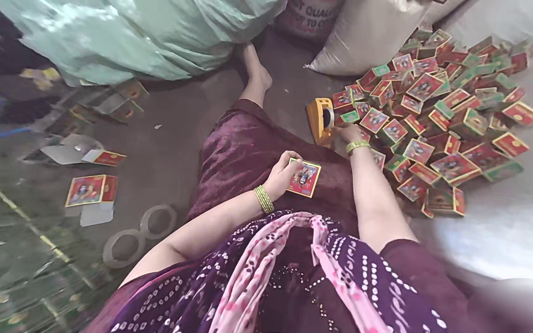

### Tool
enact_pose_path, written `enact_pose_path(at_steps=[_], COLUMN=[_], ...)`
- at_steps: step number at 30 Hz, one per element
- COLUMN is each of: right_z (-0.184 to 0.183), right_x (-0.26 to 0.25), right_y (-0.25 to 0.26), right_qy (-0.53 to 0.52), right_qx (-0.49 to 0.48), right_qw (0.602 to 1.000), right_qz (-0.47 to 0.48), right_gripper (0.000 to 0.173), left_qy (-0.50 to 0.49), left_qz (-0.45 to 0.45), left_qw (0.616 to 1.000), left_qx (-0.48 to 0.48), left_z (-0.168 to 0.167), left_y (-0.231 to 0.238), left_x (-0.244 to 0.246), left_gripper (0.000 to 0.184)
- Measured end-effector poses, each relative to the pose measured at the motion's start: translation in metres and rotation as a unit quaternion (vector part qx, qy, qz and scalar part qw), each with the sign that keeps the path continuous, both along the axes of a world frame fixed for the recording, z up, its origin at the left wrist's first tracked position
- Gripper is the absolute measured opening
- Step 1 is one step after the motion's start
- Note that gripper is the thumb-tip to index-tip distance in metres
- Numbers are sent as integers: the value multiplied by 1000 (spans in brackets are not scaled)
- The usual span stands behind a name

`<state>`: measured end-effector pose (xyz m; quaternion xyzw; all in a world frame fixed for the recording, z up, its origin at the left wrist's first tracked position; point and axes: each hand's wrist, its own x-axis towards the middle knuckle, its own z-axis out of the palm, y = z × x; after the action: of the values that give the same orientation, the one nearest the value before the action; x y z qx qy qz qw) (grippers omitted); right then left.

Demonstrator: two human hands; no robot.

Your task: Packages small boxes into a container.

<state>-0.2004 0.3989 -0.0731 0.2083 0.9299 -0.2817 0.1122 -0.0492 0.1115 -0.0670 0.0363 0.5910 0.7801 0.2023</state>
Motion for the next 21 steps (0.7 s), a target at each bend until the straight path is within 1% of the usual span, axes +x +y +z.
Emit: enact_pose_path(at_steps=[3, 5, 8, 10, 12, 15, 17, 19, 21], right_z=[-14, -7, 2, 4, 9, 8, 4, 1, -2], right_x=[-6, -2, 13, 24, 36, 44, 44, 42, 38], right_y=[7, 5, 2, 2, -3, -7, -7, -9, -7], right_qy=[22, 30, 63, 44, 12, 7, 0, -1, -7], right_qx=[-39, -87, -207, -228, -222, -202, -177, -142, -67], right_qw=[999, 994, 965, 955, 955, 963, 973, 982, 996], right_qz=[-28, -63, -150, -184, -196, -180, -152, -121, -66], right_gripper=[45, 42, 35, 39, 48, 41, 40, 43, 46], left_qy=[-7, -10, -3, 2, 2, 2, 7, 10, 19], left_qz=[0, 1, 1, 6, 13, 19, 19, 22, 28], left_qw=[1000, 1000, 1000, 1000, 1000, 999, 999, 999, 999], left_qx=[4, 2, -8, -15, -20, -26, -28, -32, -32], left_z=[-1, 1, 0, -2, -3, -3, -4, -3, -3], left_y=[1, 3, 2, 2, 2, 3, 3, 2, 1], left_x=[-3, -5, -5, -4, -4, -2, -1, 0, 1], left_gripper=[27, 27, 27, 27, 27, 26, 26, 26, 27])
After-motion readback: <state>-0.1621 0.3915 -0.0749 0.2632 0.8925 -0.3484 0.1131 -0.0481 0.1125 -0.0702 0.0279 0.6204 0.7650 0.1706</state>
